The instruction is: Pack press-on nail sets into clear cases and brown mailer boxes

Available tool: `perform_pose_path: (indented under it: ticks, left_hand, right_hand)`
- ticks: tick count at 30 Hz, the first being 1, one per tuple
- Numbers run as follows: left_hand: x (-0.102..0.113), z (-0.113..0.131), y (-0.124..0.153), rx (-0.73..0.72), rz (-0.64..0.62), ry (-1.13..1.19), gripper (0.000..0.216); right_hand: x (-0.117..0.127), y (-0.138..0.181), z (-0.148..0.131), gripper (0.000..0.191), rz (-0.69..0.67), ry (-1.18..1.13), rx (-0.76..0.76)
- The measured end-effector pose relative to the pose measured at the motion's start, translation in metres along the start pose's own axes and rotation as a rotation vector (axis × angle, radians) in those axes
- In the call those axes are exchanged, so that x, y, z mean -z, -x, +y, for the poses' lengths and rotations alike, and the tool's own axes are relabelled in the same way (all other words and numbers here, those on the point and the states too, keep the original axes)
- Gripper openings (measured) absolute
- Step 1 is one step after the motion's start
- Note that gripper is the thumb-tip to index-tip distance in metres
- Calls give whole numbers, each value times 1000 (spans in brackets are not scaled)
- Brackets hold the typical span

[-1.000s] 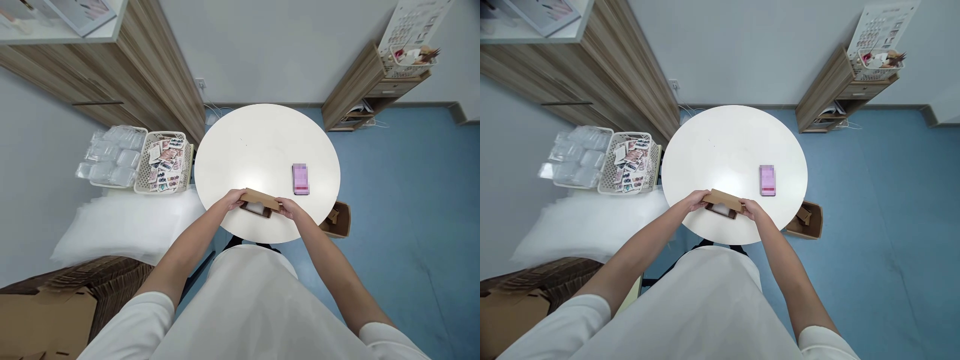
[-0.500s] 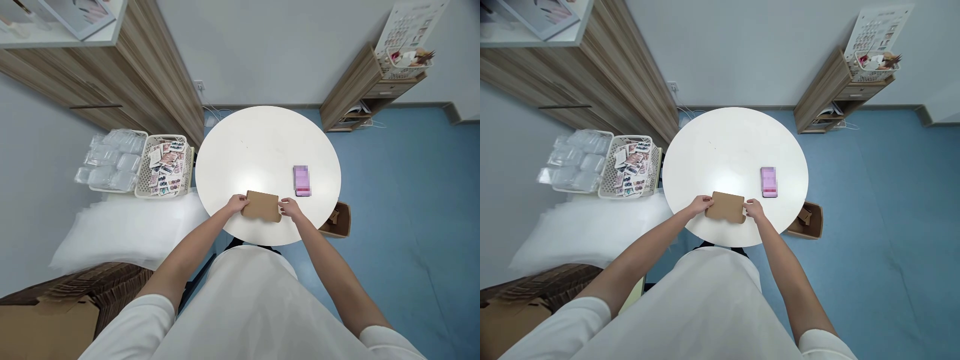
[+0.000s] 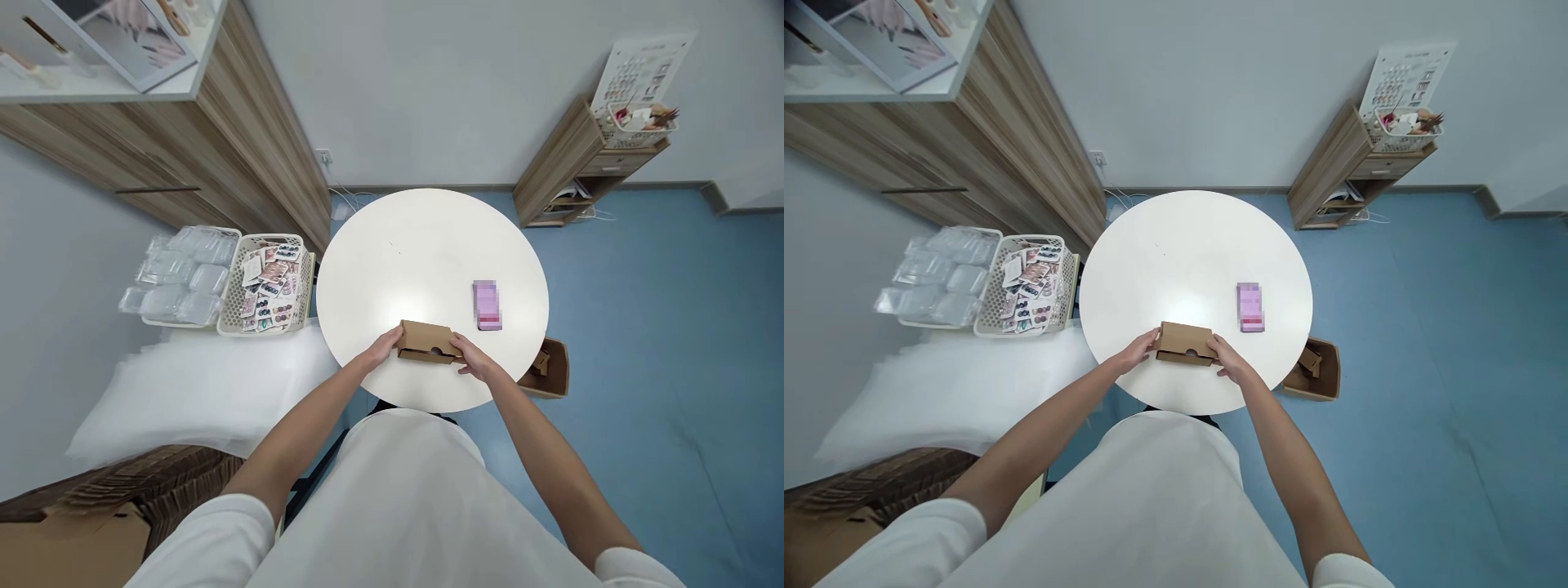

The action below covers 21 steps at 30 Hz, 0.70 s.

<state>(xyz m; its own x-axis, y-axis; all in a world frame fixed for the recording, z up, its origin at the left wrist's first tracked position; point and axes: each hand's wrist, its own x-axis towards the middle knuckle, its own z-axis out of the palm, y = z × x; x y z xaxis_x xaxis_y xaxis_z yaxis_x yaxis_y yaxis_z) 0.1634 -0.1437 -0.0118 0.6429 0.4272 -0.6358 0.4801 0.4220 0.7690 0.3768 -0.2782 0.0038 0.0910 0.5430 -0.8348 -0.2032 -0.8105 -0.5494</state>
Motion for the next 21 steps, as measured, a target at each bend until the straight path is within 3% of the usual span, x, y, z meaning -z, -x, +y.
perform_pose_path:
  ticks: [3,7,9,12,16,19,21]
  left_hand:
    - [0,7,8,-97,-32,-80,72]
    - [-2,11,18,-293,-24,-223,111]
    - [-4,12,22,-374,8,-310,118]
    - [-4,16,28,-441,96,-501,108]
    - [-3,24,39,-517,156,-631,70]
    - [-4,29,49,-559,182,-530,61]
    - [-8,32,54,-564,124,-374,66]
  right_hand:
    - [10,13,-11,63,-12,56,-2]
    - [17,30,-24,48,-77,153,43]
    - [20,38,-31,45,-98,187,70]
    - [24,48,-40,47,-146,200,115]
    - [33,61,-45,50,-296,129,203]
    - [38,70,-40,50,-346,78,346]
    - [38,74,-35,45,-320,147,452]
